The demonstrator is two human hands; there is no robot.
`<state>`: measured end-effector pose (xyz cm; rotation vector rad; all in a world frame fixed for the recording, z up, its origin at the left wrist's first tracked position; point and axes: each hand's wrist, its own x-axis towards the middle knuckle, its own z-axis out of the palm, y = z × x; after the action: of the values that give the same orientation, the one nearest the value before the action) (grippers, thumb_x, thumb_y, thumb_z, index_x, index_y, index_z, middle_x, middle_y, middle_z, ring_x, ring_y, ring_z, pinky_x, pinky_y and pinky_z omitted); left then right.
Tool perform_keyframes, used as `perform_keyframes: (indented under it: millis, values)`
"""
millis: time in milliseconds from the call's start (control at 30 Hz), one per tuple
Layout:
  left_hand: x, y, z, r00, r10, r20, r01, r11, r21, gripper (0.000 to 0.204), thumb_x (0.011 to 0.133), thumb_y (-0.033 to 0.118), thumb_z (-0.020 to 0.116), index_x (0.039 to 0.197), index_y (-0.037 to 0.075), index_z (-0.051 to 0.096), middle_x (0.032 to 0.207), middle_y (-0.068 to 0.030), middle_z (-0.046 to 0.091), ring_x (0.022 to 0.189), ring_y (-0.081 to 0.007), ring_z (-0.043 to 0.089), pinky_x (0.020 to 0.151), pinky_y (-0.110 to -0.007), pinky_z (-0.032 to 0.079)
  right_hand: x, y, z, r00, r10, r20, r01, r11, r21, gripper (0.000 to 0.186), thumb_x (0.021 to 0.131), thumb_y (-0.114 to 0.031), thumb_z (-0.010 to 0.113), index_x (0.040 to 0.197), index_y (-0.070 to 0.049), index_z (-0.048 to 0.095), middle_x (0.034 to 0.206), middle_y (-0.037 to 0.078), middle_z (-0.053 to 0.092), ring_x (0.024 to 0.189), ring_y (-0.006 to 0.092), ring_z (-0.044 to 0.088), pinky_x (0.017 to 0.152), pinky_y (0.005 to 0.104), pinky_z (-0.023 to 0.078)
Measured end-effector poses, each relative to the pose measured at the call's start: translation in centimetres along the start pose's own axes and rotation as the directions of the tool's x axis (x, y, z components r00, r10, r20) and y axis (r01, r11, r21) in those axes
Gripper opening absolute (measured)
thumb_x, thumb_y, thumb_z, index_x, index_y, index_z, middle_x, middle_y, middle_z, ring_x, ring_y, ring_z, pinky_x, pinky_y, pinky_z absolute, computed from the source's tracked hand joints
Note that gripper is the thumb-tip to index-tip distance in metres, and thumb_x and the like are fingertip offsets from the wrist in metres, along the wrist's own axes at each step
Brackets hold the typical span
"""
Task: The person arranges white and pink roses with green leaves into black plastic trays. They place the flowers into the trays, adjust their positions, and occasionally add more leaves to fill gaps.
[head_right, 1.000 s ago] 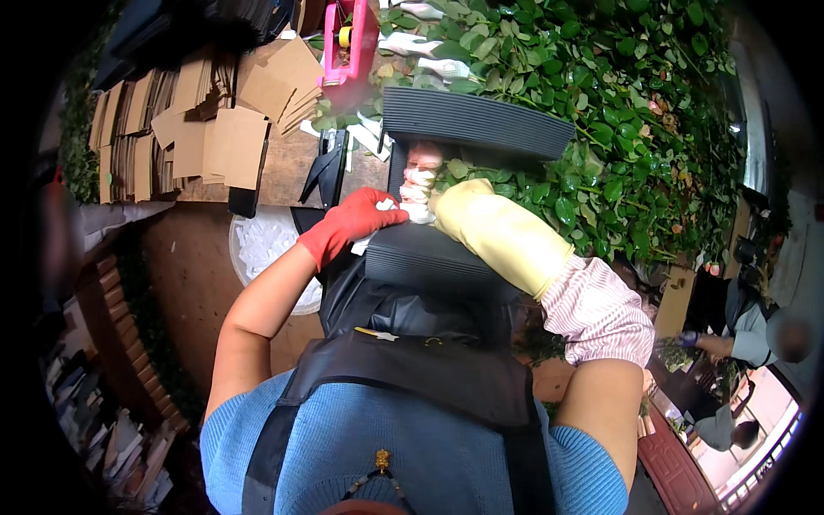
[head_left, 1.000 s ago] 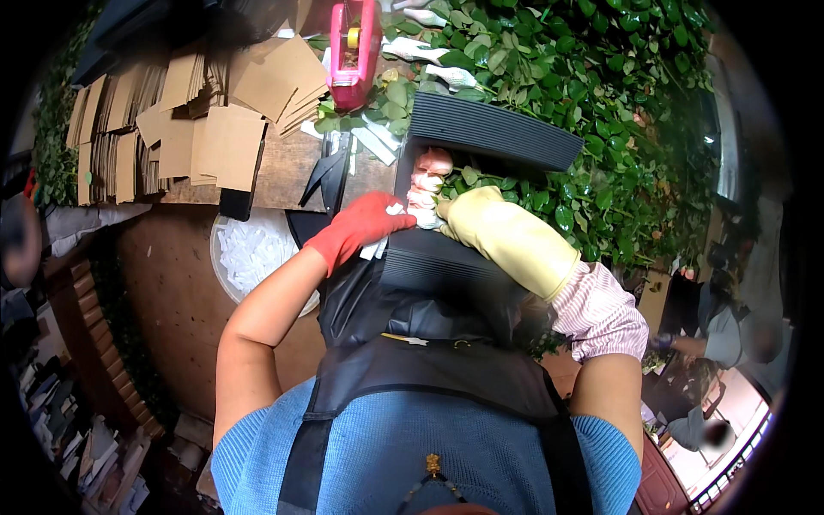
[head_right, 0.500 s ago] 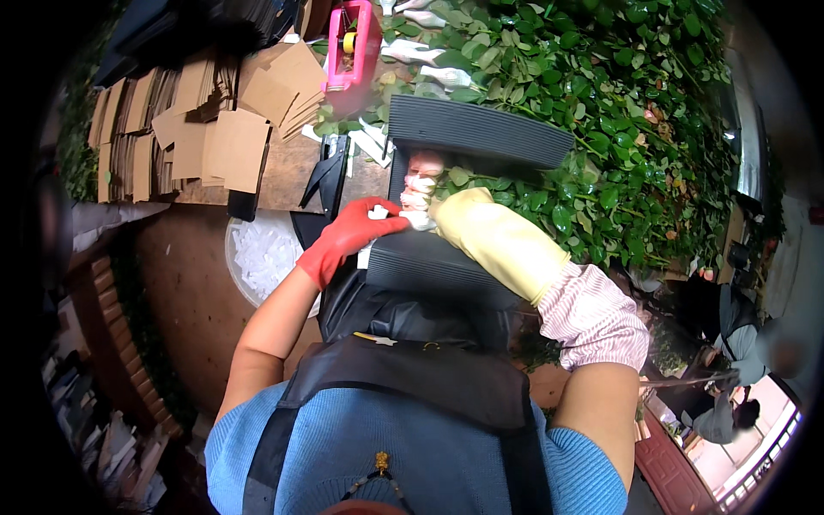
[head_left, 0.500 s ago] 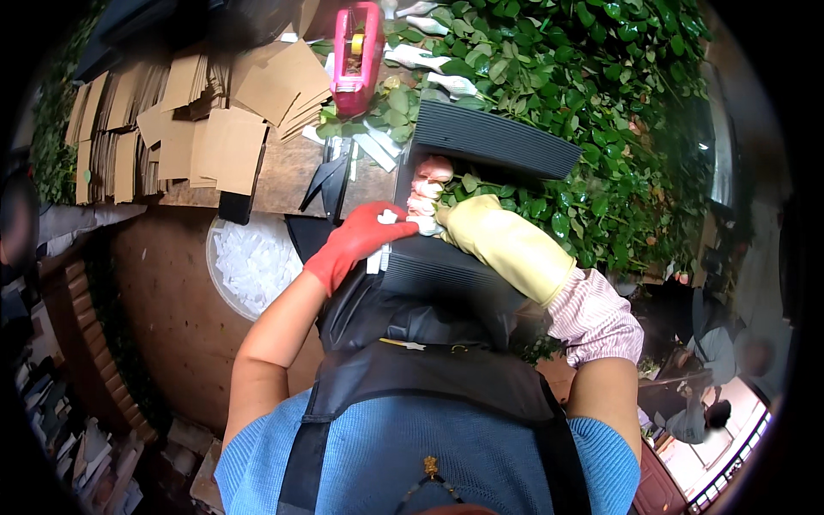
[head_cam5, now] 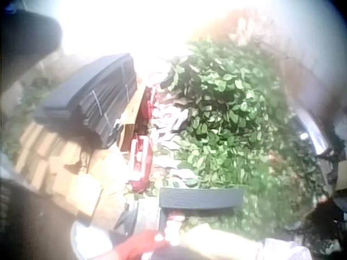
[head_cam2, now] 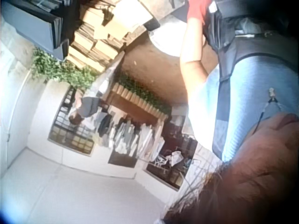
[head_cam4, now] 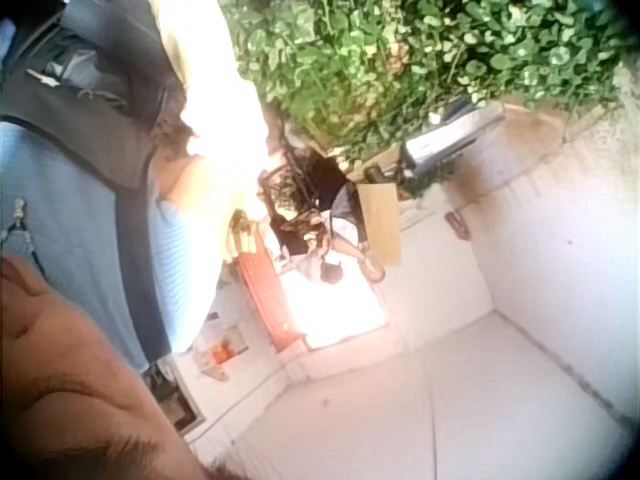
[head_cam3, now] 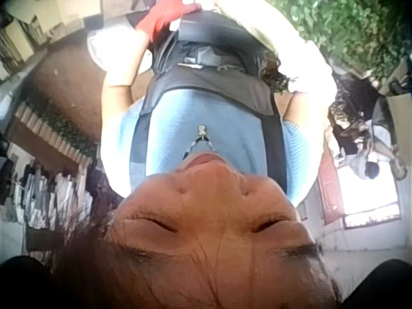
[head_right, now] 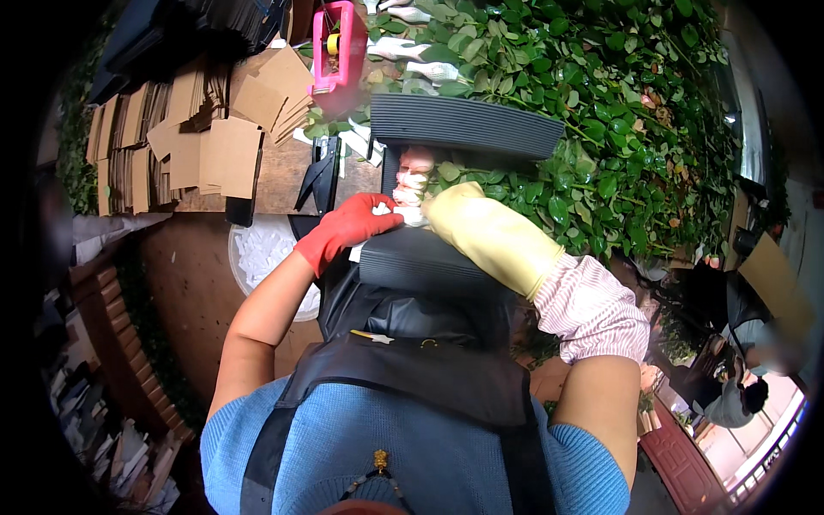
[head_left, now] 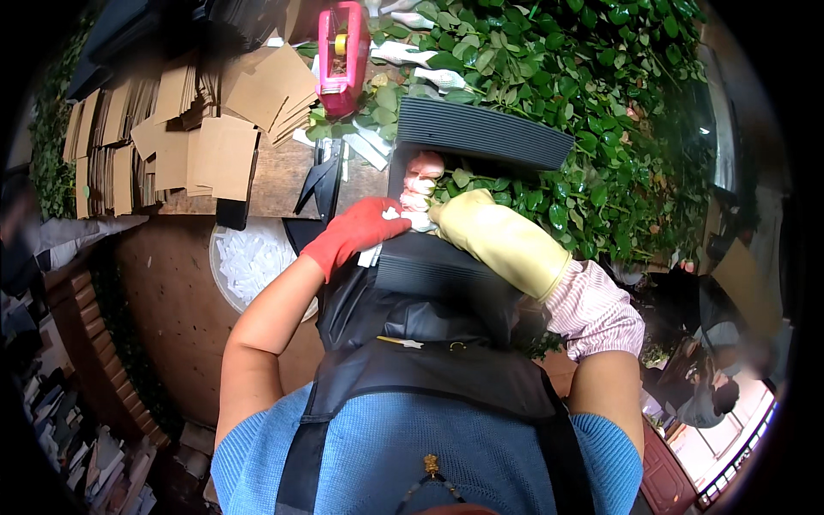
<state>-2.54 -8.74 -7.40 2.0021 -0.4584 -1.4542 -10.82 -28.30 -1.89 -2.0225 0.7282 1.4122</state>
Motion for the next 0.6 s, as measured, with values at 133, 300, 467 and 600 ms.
perform_keyframes:
  millis: [133, 300, 467, 600]
  values:
    - [-1.6, 2.6, -0.4, 0.999, -0.036, -0.006, 0.036, 0.998, 0.051, 0.034, 0.09, 0.037, 0.075, 0.11, 0.009, 0.075, 0.077, -0.0004, 0.067, 0.069, -0.0104, 0.059, 0.065, -0.029, 0.046, 6.5, 1.4, 2.9, 0.992, 0.051, 0.119, -0.009, 0.945, -0.327, 0.049, 0.11, -0.046, 0.038, 0.13, -0.013, 0.068, 0.125, 0.003, 0.073, 0.11, 0.0181, 0.072, 0.1, 0.0313, 0.052]
    - [-0.6, 0.8, 0.2, 0.998, 0.049, 0.024, -0.046, 0.993, -0.113, 0.024, 0.093, 0.028, 0.068, 0.102, 0.007, 0.075, 0.076, 0.0001, 0.067, 0.068, -0.0083, 0.057, 0.065, -0.027, 0.044, 1.7, 0.0, 0.7, 0.989, -0.078, 0.129, 0.142, 0.766, -0.627, 0.043, 0.109, -0.04, 0.044, 0.138, -0.017, 0.065, 0.135, 0.0, 0.069, 0.114, 0.02, 0.072, 0.097, 0.0346, 0.055]
    - [1.4, -3.5, 2.6, 0.991, 0.117, -0.071, -0.136, 0.865, -0.483, 0.021, 0.093, 0.024, 0.063, 0.084, 0.005, 0.07, 0.074, -0.0029, 0.066, 0.067, -0.0096, 0.056, 0.063, -0.027, 0.044, -1.3, -1.1, -0.6, 0.983, -0.161, 0.087, 0.173, 0.672, -0.72, 0.036, 0.106, -0.02, 0.05, 0.139, -0.016, 0.065, 0.136, -0.001, 0.069, 0.118, 0.0226, 0.071, 0.092, 0.0379, 0.059]
    - [0.9, -3.8, 3.7, 0.993, -0.003, -0.118, -0.095, 0.58, -0.809, 0.023, 0.09, 0.024, 0.063, 0.085, 0.003, 0.068, 0.073, -0.0049, 0.063, 0.065, -0.0113, 0.056, 0.061, -0.026, 0.044, -3.4, -1.9, -1.8, 0.978, -0.177, 0.114, 0.208, 0.717, -0.666, 0.038, 0.104, -0.013, 0.052, 0.139, -0.015, 0.065, 0.131, 0.003, 0.072, 0.116, 0.0244, 0.072, 0.093, 0.0383, 0.059]
